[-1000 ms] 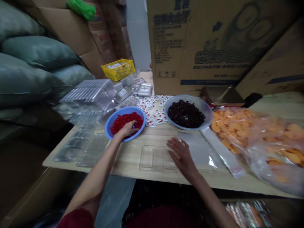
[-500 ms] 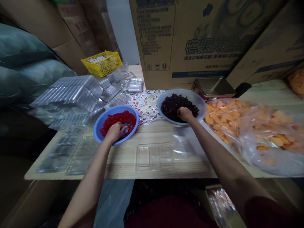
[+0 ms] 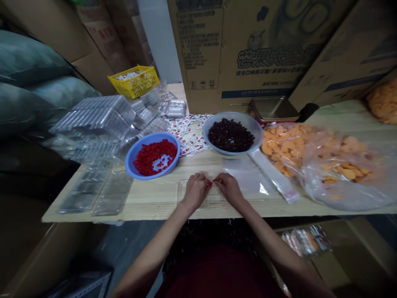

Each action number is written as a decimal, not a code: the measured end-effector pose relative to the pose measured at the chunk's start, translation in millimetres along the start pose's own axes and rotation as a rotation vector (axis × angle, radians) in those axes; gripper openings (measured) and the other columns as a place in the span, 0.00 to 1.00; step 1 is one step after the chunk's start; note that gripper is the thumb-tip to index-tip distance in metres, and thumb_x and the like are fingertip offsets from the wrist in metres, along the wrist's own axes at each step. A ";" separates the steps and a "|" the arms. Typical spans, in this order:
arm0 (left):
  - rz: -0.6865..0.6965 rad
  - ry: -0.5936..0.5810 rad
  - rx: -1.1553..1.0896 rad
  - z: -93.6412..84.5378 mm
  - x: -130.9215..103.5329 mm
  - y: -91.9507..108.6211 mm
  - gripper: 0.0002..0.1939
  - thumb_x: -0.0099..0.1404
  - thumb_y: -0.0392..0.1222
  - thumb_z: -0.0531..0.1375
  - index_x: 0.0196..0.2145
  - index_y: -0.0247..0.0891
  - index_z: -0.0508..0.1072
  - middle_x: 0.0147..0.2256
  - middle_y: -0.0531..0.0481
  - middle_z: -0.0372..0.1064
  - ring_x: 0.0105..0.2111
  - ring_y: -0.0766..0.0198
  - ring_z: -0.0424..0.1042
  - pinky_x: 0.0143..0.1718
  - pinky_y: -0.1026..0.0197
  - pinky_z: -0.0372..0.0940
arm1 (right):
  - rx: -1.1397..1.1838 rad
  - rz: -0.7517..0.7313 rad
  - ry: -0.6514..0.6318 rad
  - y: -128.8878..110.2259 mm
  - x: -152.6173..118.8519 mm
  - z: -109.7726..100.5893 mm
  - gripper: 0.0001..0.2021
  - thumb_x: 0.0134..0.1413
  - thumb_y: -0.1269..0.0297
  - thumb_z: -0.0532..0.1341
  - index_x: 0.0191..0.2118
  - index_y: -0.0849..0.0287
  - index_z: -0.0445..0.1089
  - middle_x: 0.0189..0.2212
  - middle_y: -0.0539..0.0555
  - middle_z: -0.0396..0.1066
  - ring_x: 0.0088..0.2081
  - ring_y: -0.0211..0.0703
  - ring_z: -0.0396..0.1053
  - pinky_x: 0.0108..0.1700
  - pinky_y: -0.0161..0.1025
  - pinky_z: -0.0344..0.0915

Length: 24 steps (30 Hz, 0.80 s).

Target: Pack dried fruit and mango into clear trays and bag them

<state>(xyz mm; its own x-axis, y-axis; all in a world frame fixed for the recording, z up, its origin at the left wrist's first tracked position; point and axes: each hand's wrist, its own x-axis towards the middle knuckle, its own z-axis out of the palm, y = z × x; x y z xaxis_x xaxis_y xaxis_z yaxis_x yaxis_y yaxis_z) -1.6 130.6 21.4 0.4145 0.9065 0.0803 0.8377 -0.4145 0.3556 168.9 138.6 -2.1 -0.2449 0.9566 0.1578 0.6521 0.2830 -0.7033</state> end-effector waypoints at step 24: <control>-0.619 -0.180 -0.038 -94.4 24.0 -188.4 0.09 0.57 0.45 0.61 0.30 0.40 0.79 0.32 0.45 0.79 0.37 0.53 0.77 0.36 0.62 0.65 | -0.511 0.355 -0.196 76.5 179.1 -79.8 0.09 0.47 0.75 0.65 0.36 0.57 0.77 0.41 0.57 0.77 0.44 0.49 0.74 0.45 0.39 0.67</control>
<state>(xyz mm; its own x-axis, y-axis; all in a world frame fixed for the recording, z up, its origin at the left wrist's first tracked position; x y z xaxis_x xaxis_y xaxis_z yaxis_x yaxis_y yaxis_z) -183.1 238.0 44.2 -0.0851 0.9481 -0.3063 0.9293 0.1864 0.3187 232.1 337.2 27.7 -0.0467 0.9813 -0.1867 0.9646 -0.0042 -0.2635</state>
